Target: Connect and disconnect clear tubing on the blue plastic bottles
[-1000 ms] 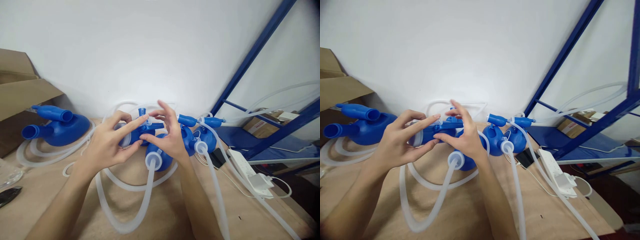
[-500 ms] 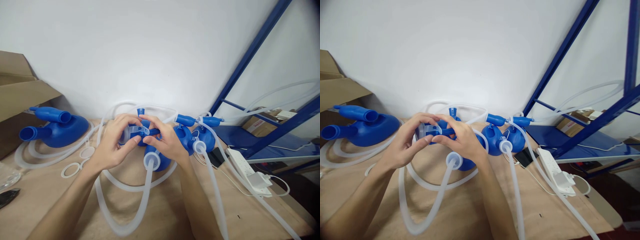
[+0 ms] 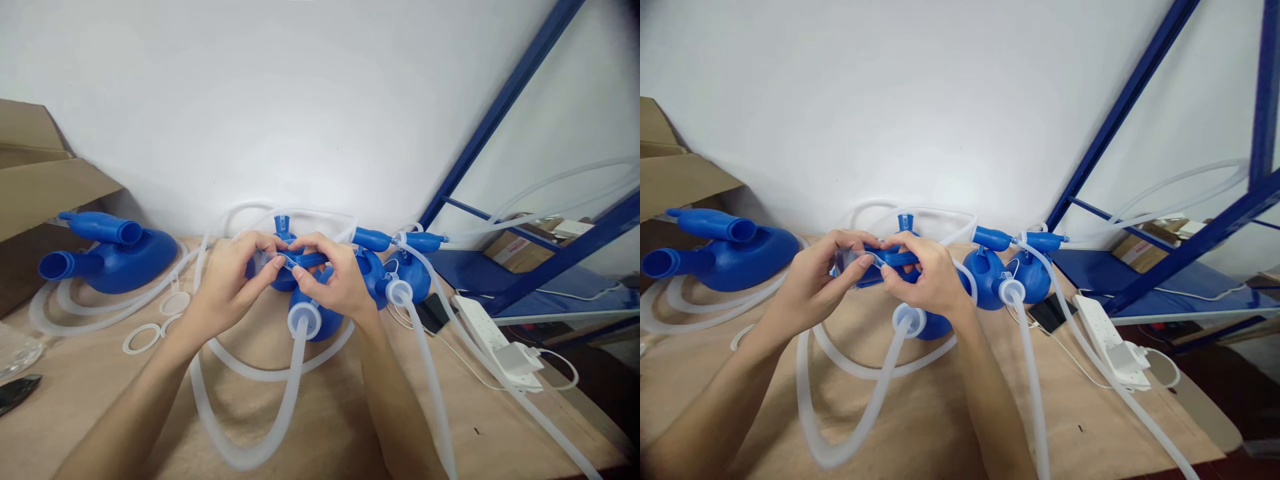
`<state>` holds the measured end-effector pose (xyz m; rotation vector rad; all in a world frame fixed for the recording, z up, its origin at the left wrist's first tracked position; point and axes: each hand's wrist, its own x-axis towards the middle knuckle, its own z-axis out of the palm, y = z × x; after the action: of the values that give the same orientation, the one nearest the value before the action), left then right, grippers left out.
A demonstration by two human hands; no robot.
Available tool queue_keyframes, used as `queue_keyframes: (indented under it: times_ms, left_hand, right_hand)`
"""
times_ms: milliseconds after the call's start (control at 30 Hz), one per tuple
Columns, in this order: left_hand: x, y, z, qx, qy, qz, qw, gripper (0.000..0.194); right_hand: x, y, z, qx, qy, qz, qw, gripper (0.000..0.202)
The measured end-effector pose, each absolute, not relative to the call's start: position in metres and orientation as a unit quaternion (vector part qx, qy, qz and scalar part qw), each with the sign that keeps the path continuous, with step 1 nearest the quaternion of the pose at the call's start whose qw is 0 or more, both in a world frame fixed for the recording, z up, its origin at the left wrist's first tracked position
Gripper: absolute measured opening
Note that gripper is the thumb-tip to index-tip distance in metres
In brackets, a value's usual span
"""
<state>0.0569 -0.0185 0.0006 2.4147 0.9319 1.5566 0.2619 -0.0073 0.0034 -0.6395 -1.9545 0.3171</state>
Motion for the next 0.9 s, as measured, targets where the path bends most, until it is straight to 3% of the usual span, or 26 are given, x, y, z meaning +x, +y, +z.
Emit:
queue_keyframes:
  times_ms: [300, 533, 900]
  left_hand:
    - [0.068, -0.027, 0.000, 0.806, 0.281, 0.519, -0.042, 0.017]
    - [0.081, -0.025, -0.015, 0.757, 0.271, 0.567, -0.179, 0.021]
    - [0.093, -0.029, -0.019, 0.742, 0.308, 0.564, -0.192, 0.024]
  right_hand:
    - [0.253, -0.009, -0.002, -0.258, -0.786, -0.096, 0.554, 0.009]
    - [0.251, -0.014, 0.001, -0.208, -0.786, -0.108, 0.572, 0.011]
    - [0.250, -0.012, 0.000, -0.200, -0.780, -0.125, 0.580, 0.011]
